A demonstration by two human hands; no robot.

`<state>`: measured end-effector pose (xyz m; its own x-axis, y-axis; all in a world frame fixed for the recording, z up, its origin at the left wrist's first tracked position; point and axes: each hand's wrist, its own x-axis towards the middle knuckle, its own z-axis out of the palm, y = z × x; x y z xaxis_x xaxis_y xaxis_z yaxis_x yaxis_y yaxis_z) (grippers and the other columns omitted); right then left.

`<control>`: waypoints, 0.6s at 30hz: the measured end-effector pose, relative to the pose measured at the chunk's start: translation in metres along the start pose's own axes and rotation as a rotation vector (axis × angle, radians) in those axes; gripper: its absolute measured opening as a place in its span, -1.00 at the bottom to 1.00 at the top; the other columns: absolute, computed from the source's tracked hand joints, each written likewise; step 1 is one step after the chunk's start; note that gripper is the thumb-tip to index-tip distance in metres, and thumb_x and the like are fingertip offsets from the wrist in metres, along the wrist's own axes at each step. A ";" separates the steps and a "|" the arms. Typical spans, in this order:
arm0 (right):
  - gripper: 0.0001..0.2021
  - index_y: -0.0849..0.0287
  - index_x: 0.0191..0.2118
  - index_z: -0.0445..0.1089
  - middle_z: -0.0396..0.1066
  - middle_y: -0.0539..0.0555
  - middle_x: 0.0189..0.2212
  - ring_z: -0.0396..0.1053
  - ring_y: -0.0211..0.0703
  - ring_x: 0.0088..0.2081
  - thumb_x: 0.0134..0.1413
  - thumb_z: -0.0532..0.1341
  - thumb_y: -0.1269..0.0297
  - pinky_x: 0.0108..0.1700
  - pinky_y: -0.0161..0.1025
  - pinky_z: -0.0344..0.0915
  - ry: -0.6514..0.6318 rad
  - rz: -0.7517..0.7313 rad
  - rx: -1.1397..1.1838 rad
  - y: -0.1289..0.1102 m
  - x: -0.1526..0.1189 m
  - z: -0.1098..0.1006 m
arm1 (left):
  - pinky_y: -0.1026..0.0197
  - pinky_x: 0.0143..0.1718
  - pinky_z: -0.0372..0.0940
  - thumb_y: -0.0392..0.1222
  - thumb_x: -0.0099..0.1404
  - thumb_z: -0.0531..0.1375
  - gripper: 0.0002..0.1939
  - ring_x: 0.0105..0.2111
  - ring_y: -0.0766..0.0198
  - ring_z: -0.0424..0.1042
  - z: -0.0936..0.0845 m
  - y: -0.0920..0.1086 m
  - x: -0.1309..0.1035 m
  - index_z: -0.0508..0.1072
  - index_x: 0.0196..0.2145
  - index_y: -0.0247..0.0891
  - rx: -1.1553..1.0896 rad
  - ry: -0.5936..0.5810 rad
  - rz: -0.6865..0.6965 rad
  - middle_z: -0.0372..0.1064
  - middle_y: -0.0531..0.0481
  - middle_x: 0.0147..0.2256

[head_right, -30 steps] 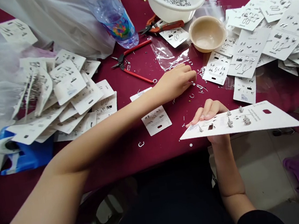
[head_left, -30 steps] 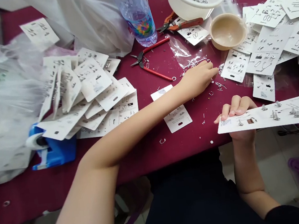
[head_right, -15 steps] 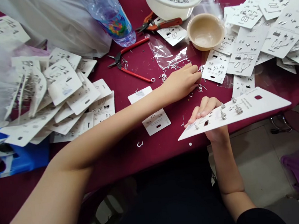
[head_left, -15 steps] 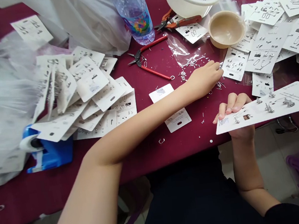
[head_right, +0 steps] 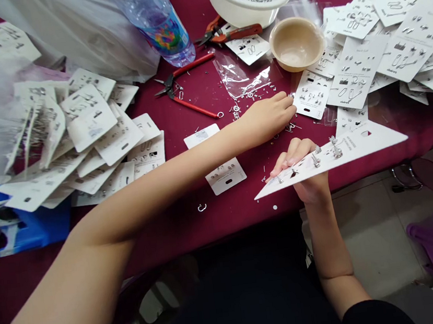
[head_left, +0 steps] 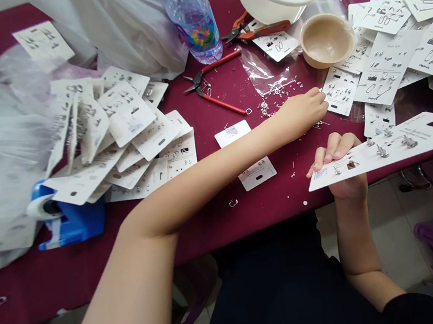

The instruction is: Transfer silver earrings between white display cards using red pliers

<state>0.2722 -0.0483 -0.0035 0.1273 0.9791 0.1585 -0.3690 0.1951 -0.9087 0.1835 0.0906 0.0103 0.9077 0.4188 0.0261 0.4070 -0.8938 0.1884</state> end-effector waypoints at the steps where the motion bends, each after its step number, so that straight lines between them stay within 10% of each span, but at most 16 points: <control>1: -0.57 0.10 -0.49 0.28 0.16 -0.12 -0.55 0.32 -0.31 -0.61 -0.14 0.49 -0.03 -0.67 -0.33 0.42 0.000 0.002 -0.008 0.000 0.000 0.000 | 0.12 -0.19 0.27 -0.52 0.39 -0.12 -0.63 0.03 0.02 0.33 0.000 0.000 0.001 0.45 -0.09 -0.51 0.010 -0.009 0.017 0.42 -0.33 -0.11; 18: -0.73 0.11 -0.42 0.42 0.27 -0.08 -0.49 0.41 -0.30 -0.54 -0.04 0.48 0.11 -0.57 -0.32 0.53 -0.071 -0.025 0.105 -0.001 0.000 -0.001 | 0.14 -0.16 0.23 -0.54 0.23 0.01 -0.72 -0.20 0.17 0.32 0.006 -0.018 -0.012 0.40 -0.21 -0.33 -0.266 0.113 -0.001 0.32 -0.10 -0.32</control>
<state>0.2735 -0.0483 -0.0035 0.0733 0.9748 0.2107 -0.4612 0.2204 -0.8595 0.1664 0.1008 0.0011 0.8841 0.4480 0.1327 0.3528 -0.8262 0.4392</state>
